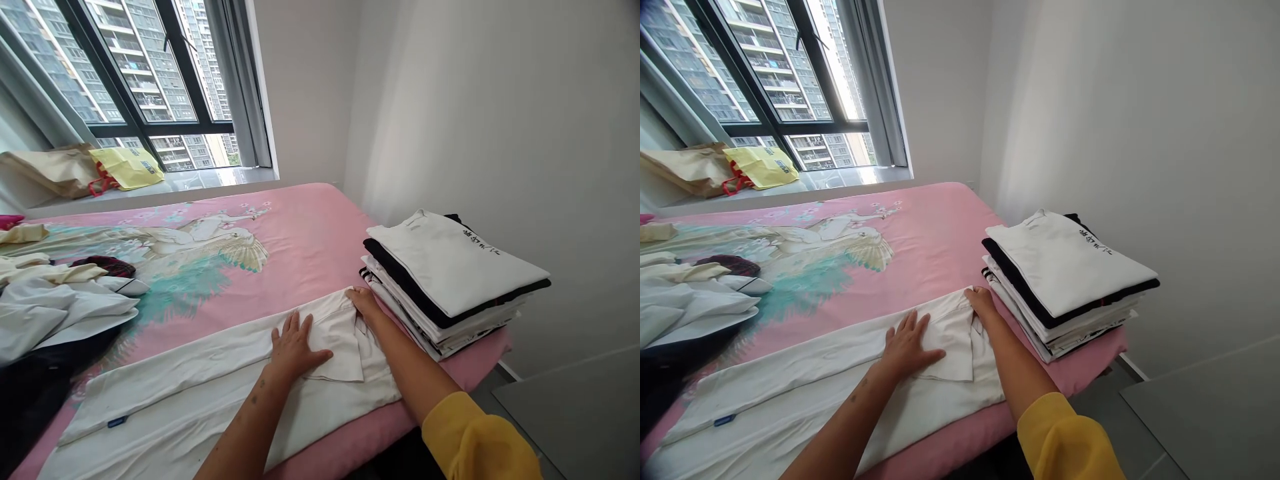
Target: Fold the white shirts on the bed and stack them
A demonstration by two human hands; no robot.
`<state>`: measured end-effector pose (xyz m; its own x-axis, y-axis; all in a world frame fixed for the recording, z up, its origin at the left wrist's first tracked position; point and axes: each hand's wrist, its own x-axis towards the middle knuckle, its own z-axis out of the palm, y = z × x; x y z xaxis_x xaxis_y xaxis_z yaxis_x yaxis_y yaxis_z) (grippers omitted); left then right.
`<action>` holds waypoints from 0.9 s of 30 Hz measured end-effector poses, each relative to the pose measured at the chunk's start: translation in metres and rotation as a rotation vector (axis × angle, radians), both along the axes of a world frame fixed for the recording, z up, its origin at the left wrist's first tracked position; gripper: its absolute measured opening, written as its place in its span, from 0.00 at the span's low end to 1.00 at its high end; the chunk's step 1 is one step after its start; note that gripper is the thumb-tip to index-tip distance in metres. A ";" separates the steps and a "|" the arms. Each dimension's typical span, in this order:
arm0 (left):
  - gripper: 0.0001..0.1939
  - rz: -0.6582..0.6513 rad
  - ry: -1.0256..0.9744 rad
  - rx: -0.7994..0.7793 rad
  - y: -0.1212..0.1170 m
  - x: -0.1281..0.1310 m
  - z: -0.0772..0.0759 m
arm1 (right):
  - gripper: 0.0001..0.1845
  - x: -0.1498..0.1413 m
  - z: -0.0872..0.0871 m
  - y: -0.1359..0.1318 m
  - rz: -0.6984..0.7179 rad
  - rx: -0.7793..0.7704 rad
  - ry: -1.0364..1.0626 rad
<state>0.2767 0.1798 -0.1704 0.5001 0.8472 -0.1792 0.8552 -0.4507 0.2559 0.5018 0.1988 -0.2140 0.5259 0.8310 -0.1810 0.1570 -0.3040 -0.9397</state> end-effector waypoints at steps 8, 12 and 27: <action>0.52 -0.001 0.022 0.010 0.001 0.001 0.004 | 0.19 0.004 0.018 -0.009 -0.151 0.079 -0.258; 0.53 0.004 0.033 -0.006 0.001 0.000 0.001 | 0.23 -0.028 0.041 -0.019 -0.112 0.206 -0.417; 0.56 0.010 -0.022 -0.062 -0.002 -0.005 -0.005 | 0.37 -0.039 0.023 -0.021 0.372 -0.391 -1.024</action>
<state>0.2715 0.1774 -0.1752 0.4960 0.8398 -0.2207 0.8535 -0.4248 0.3019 0.4630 0.1777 -0.1914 0.3091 0.9467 -0.0906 0.9312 -0.3206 -0.1733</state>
